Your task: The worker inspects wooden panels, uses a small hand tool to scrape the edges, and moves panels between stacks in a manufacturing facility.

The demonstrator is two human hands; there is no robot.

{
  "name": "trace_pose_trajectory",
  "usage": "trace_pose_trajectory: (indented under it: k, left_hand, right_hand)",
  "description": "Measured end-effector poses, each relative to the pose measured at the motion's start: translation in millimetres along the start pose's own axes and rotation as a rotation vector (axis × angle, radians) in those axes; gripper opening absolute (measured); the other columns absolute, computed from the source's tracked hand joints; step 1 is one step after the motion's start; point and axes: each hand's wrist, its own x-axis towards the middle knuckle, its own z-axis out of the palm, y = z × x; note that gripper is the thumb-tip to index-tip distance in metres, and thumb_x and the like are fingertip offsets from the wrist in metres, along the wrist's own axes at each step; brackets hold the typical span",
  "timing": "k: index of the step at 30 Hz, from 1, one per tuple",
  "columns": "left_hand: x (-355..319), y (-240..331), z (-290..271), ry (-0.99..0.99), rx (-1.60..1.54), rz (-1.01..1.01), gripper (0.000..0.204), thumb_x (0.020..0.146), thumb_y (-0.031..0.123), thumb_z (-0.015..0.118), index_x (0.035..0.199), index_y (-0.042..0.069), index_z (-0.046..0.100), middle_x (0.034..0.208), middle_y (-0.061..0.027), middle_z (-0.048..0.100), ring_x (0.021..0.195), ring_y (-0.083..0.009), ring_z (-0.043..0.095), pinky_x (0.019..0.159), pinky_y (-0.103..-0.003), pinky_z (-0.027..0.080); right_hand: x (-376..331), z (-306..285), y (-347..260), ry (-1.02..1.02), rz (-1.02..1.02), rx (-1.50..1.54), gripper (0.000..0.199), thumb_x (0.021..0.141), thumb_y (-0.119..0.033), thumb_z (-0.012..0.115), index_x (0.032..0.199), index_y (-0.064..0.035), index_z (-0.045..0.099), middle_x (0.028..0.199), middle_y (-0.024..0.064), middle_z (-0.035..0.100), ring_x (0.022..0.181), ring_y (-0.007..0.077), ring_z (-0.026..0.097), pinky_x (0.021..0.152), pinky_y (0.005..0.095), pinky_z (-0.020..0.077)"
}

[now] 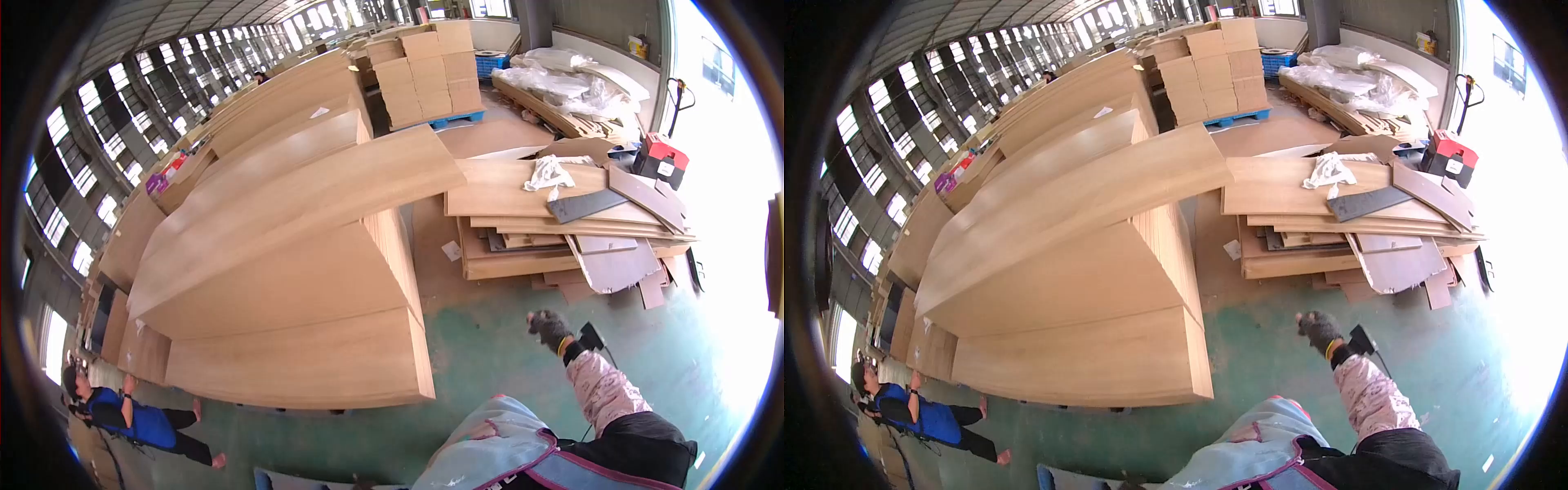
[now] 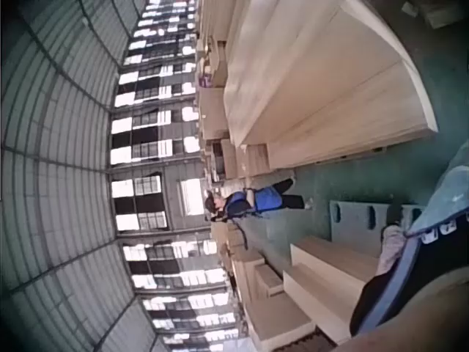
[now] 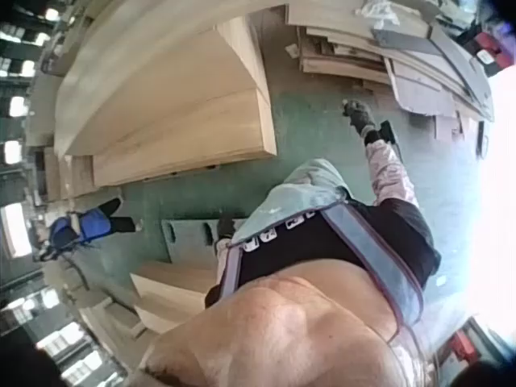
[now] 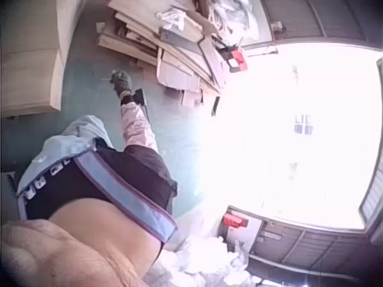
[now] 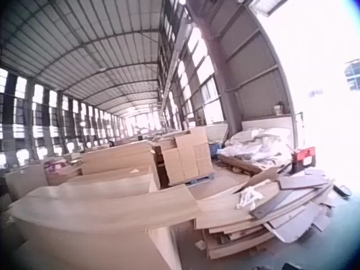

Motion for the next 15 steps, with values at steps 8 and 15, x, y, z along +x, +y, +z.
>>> trace_pose_trajectory:
  k: [8, 15]
  left_hand:
    - [142, 109, 12, 0.164, -0.335, -0.106, 0.038, 0.09, 0.043, 0.044, 0.093, 0.009, 0.061, 0.074, -0.0058, 0.058, 0.056, -0.017, 0.052, 0.045, -0.03, 0.041]
    - [224, 252, 85, 0.372, -0.364, -0.137, 0.037, 0.092, 0.033, 0.048, 0.112, 0.004, 0.058, 0.091, -0.0074, 0.062, 0.075, -0.0182, 0.059, 0.056, -0.026, 0.047]
  right_hand:
    - [202, -28, -159, -0.008, -0.221, 0.548, 0.036, 0.089, -0.043, 0.052, 0.1, -0.009, 0.056, 0.093, 0.0031, 0.063, 0.063, 0.0114, 0.055, 0.045, 0.0225, 0.0369]
    - [377, 32, -260, -0.319, -0.3, 0.733, 0.035, 0.089, -0.046, 0.052, 0.098, -0.0125, 0.058, 0.087, 0.0013, 0.061, 0.062, 0.0092, 0.051, 0.044, 0.0207, 0.0331]
